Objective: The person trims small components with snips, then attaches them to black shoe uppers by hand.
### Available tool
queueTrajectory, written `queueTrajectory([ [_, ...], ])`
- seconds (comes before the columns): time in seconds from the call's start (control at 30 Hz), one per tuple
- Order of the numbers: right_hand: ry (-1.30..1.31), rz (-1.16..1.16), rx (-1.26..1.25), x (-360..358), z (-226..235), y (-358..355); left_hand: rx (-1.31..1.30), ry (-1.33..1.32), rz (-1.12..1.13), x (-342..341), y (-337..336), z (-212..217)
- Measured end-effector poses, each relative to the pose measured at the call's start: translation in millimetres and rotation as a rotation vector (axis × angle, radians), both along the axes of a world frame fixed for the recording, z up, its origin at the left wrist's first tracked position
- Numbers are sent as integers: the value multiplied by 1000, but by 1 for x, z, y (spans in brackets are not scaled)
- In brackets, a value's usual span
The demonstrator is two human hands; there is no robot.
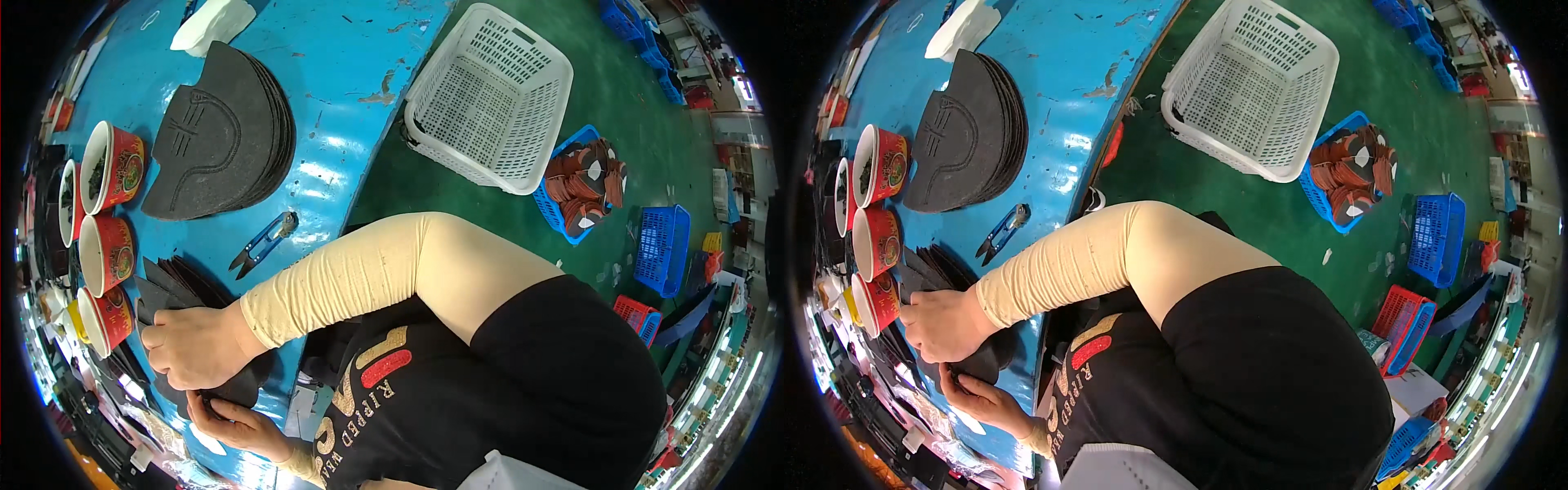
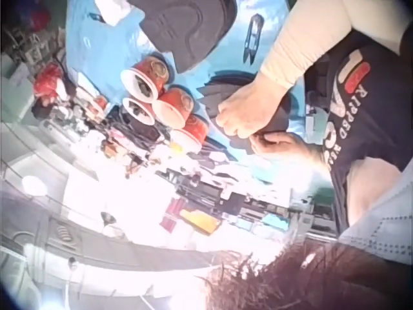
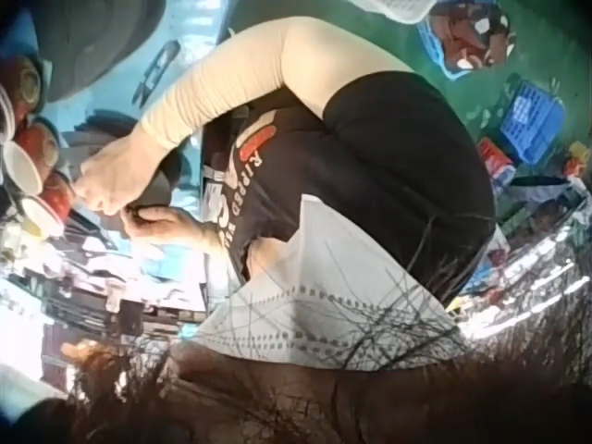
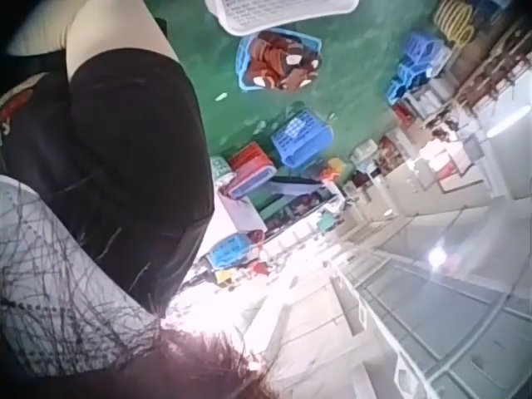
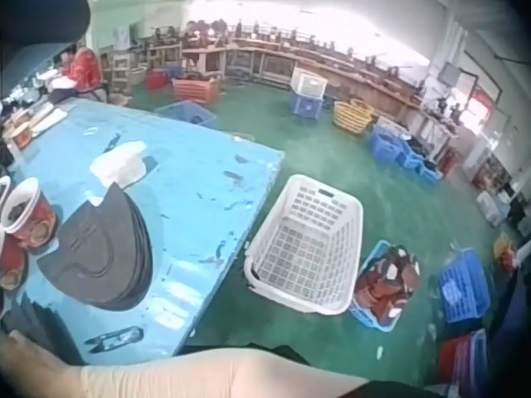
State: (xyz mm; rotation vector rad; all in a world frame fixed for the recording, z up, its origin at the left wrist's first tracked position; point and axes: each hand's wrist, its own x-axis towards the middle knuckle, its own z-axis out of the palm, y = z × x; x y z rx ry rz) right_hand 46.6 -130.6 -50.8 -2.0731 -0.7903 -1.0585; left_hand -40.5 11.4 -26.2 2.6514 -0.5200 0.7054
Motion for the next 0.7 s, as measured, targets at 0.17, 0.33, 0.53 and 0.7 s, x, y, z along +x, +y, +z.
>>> queueTrajectory([
  [0.17, 21, 22, 27, 2, -1, 3, -4, -8, -1, 0, 1, -1],
  [0.33, 32, 44, 1, -3, 1, -3, 9, -19, -8, -1, 0, -1],
  [0.53, 14, 62, 29, -1, -2, -8, 10, -38, -46, 2, -3, -3],
  [0.7, 29, 78, 4, -2, 2, -13, -21, -44, -42, 1, -7, -2],
])
